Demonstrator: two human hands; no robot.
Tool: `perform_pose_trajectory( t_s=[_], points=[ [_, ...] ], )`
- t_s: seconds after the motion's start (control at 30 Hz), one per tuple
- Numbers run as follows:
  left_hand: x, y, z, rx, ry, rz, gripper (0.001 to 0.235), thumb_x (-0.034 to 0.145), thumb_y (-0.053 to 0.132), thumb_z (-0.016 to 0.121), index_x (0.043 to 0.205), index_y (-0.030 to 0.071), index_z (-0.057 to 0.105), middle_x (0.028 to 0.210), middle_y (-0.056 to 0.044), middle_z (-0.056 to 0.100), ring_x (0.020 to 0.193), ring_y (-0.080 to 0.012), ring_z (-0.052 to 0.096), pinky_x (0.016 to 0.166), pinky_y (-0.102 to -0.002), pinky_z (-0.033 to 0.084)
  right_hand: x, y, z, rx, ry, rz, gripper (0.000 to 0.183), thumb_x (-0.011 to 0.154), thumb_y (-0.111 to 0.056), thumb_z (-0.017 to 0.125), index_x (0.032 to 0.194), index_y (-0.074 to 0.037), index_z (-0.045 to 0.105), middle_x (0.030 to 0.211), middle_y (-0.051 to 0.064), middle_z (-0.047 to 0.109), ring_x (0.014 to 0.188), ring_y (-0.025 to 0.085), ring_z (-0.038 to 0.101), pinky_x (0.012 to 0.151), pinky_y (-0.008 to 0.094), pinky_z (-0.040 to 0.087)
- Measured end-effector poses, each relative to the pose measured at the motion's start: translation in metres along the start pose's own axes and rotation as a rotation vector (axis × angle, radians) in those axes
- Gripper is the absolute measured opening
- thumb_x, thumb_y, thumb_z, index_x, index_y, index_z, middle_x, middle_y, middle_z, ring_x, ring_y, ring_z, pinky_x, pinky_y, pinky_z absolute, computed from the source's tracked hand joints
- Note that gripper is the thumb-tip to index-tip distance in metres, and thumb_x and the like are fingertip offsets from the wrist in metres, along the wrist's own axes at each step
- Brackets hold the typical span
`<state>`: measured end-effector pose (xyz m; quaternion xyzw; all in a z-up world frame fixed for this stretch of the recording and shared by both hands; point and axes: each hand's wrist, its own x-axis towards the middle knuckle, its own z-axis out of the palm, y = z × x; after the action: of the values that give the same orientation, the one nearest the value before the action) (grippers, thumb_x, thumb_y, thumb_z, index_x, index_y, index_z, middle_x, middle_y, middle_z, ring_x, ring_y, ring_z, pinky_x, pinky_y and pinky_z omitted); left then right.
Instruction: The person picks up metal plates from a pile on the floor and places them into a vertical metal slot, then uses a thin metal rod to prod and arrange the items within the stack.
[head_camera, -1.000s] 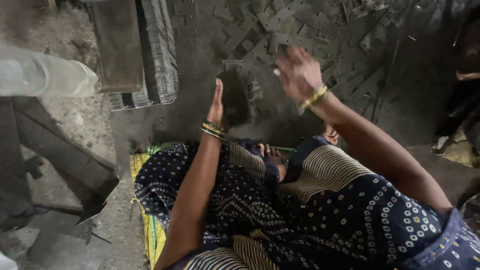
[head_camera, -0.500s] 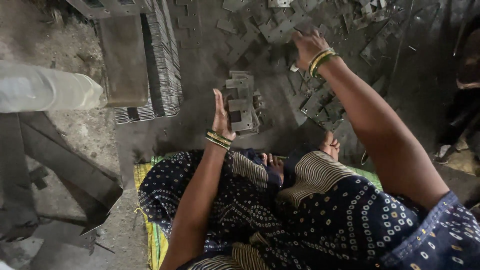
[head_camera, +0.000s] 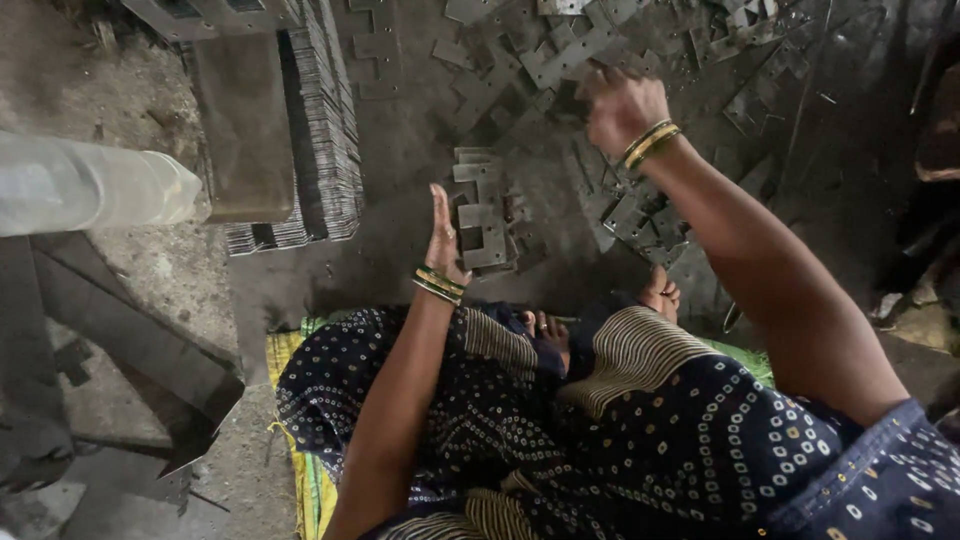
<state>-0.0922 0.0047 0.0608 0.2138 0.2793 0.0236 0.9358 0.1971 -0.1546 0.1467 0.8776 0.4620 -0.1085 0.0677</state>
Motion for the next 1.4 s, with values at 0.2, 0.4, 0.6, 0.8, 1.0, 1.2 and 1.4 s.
perform_pose_trajectory(
  t_s=[0.2,0.4,0.6,0.8,1.0,1.2,1.4],
  points=[
    [0.006,0.004,0.007,-0.029,-0.102,-0.111,0.102,0.099,0.083,0.043,0.164,0.004,0.034,0.142,-0.024,0.049,0.116,-0.0336,0.058,0.096,-0.05,0.054,-0.019,-0.068,-0.025,0.097,0.44,-0.498,0.022,0.101,-0.02,0.062,0.121,-0.02,0.071,0.119,0.002,0.071,0.111,0.021,0.065,0.1,0.042,0.055],
    [0.028,-0.008,-0.039,0.234,0.184,-0.037,0.094,0.091,0.072,0.043,0.164,0.02,0.014,0.17,-0.004,0.024,0.15,-0.0234,0.037,0.118,-0.043,0.038,0.055,-0.002,0.006,-0.252,0.457,-0.321,0.058,0.076,-0.02,0.064,0.132,-0.006,0.066,0.146,0.02,0.056,0.133,0.033,0.057,0.11,0.042,0.045],
    [0.053,-0.033,-0.112,0.471,-0.043,0.191,0.097,0.097,0.072,0.041,0.167,0.011,0.015,0.175,-0.008,0.017,0.16,-0.0223,0.018,0.127,-0.041,0.018,0.091,0.044,0.043,-0.12,0.034,-0.31,0.047,0.102,-0.01,0.061,0.145,0.009,0.054,0.145,0.027,0.053,0.134,0.037,0.055,0.115,0.047,0.048],
    [0.052,-0.04,-0.113,0.346,0.078,0.174,0.097,0.098,0.066,0.051,0.162,0.008,0.007,0.175,-0.01,0.014,0.162,-0.0242,0.013,0.131,-0.044,0.013,0.087,0.016,0.026,-0.098,0.129,-0.251,0.07,0.08,-0.004,0.065,0.149,-0.002,0.049,0.155,0.024,0.046,0.139,0.04,0.048,0.104,0.049,0.045],
    [0.067,-0.057,-0.147,0.384,-0.087,0.447,0.095,0.102,0.067,0.044,0.168,0.01,0.006,0.177,-0.007,-0.001,0.164,-0.0229,-0.001,0.132,-0.042,0.001,0.061,0.014,0.009,-0.268,0.039,-0.331,0.065,0.084,-0.011,0.067,0.147,0.002,0.053,0.149,0.026,0.053,0.136,0.04,0.054,0.107,0.049,0.049],
    [0.041,-0.022,-0.082,0.407,0.161,0.079,0.092,0.097,0.066,0.045,0.164,0.009,0.017,0.172,-0.009,0.016,0.158,-0.0229,0.012,0.123,-0.042,0.009,0.059,0.012,-0.009,-0.04,0.122,-0.175,0.046,0.096,-0.021,0.071,0.135,0.001,0.063,0.131,0.027,0.066,0.116,0.037,0.068,0.089,0.049,0.059],
    [0.016,0.01,-0.014,0.009,0.064,0.035,0.085,0.098,0.06,0.057,0.156,0.001,0.039,0.152,-0.022,0.044,0.134,-0.0351,0.052,0.108,-0.051,0.046,0.035,-0.019,-0.03,0.778,-0.008,-0.131,0.047,0.087,-0.02,0.075,0.131,-0.007,0.068,0.111,0.018,0.076,0.099,0.029,0.075,0.085,0.043,0.061]
  ],
)
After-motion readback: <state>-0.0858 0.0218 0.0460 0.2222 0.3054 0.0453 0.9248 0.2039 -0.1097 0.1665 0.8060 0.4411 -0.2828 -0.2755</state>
